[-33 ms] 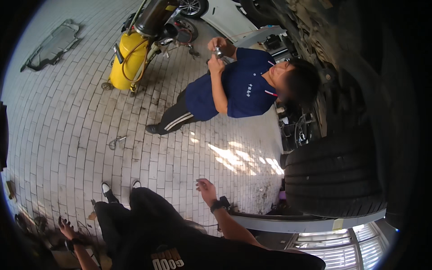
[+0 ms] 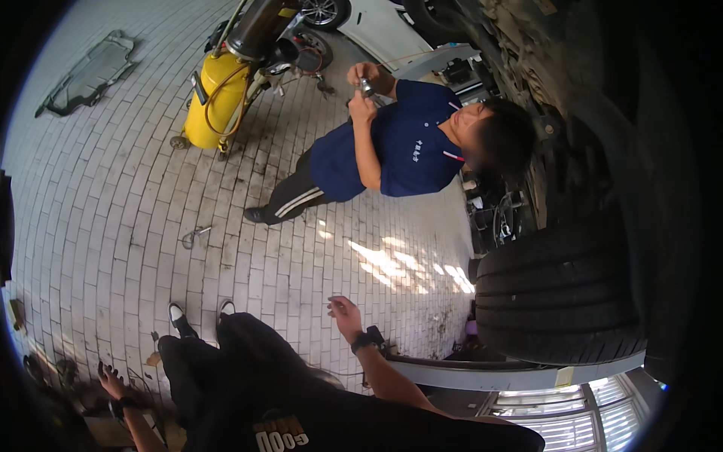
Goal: Inspecting vehicle tires and assisting with an oil change procedure in a service bay.
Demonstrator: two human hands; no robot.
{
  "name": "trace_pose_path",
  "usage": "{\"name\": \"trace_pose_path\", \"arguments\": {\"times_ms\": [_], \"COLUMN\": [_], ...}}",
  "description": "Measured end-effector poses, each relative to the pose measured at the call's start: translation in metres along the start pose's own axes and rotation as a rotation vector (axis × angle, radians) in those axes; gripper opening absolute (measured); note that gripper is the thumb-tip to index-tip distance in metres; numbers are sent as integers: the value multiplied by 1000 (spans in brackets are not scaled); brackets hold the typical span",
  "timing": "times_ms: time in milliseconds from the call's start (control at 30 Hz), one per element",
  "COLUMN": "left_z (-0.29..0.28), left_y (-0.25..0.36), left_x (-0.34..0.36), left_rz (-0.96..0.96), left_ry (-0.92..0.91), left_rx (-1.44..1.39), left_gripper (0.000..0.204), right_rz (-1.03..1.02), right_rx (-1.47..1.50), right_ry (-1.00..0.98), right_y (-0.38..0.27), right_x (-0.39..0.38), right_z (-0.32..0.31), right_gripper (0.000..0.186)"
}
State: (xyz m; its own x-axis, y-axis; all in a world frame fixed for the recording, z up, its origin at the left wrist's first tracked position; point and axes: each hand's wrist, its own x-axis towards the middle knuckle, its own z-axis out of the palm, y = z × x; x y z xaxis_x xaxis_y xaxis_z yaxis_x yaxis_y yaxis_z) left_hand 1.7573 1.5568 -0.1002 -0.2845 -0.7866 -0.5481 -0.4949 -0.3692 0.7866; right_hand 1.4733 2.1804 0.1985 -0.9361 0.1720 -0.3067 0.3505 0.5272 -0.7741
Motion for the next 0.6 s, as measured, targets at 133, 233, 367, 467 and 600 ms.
{"name": "trace_pose_path", "arguments": {"times_ms": [133,233,367,467,600], "left_z": [14,25,25,37,34], "left_y": [-11,-16,-24,-13,-9], "left_x": [-27,-47,-56,-67,-52], "left_rz": [-127,-148,-233,-295,-310], "left_ry": [52,45,95,129,127], "left_rx": [-33,-14,7,-38,9], "left_gripper": [33,33,32,30,28], "right_rz": [-28,-9,43,107,231], "right_rx": [1,13,-19,-64,-43], "right_ry": [-17,-11,-25,-9,39], "right_y": [-11,-11,7,34,62], "right_x": [8,5,5,-1,-21], "right_z": [-3,-1,6,8,17], "right_gripper": [16,16,16,19,21]}}
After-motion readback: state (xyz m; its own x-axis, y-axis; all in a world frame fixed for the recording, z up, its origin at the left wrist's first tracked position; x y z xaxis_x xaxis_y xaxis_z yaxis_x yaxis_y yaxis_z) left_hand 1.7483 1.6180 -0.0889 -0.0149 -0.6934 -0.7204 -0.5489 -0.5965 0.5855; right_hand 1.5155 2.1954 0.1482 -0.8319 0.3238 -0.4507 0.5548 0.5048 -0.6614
